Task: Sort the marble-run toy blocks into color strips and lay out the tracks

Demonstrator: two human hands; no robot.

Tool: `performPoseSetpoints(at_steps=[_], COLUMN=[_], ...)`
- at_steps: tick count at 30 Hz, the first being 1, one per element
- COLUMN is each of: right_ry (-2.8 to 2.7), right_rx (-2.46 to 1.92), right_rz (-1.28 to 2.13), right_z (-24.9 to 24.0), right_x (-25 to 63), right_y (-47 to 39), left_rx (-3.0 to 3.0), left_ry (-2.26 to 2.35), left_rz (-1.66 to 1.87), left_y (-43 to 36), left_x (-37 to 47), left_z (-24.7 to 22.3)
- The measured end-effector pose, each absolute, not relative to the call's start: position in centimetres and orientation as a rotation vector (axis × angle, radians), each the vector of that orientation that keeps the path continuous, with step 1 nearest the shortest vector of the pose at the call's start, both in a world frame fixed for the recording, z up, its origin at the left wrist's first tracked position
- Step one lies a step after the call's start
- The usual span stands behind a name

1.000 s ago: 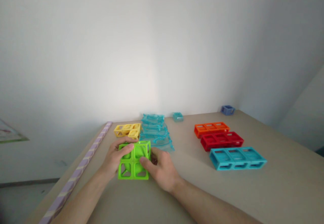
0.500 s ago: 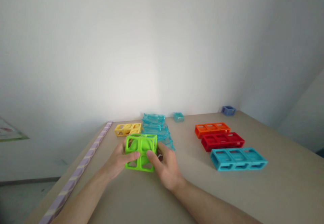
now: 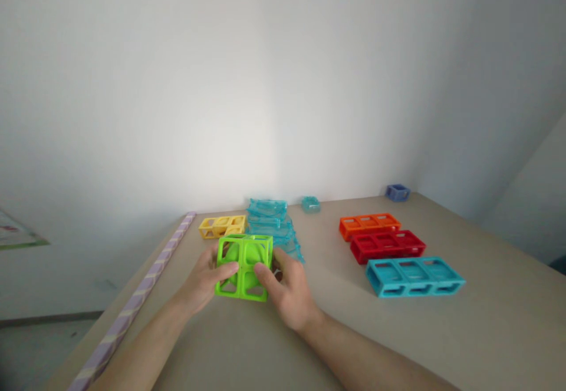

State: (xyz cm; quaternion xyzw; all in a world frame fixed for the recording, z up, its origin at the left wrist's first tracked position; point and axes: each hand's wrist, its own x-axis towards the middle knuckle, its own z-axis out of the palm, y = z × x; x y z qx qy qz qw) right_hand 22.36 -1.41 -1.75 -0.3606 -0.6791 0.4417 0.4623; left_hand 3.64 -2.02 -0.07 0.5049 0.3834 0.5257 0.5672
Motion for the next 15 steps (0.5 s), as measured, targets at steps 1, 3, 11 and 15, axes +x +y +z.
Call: performPoseSetpoints(at_steps=[1,3,11,15], right_ry=[-1.673,-1.675,-1.702,-1.741], right_rx=[-0.883,-0.880,-0.901,-0.911], right_rz=[1.086,1.094,1.066,1.018], right_z=[-1.75,-1.80,-2.11,-1.96], right_x=[22.36,22.36,22.53,22.53], right_y=[-1.40,-1.39,-1.25,-1.26], left_rx=[1.200,1.216,1.190,1.194], left_ry=[0.892,0.881,0.866,0.892], left_rz=[1.230,1.222,1.185,1.190], left_y=[-2.00,-2.01,-2.09,-2.13], left_x=[3.63,3.63,3.78,3.66], left_z=[-0.07,-0.05,0.20,0.31])
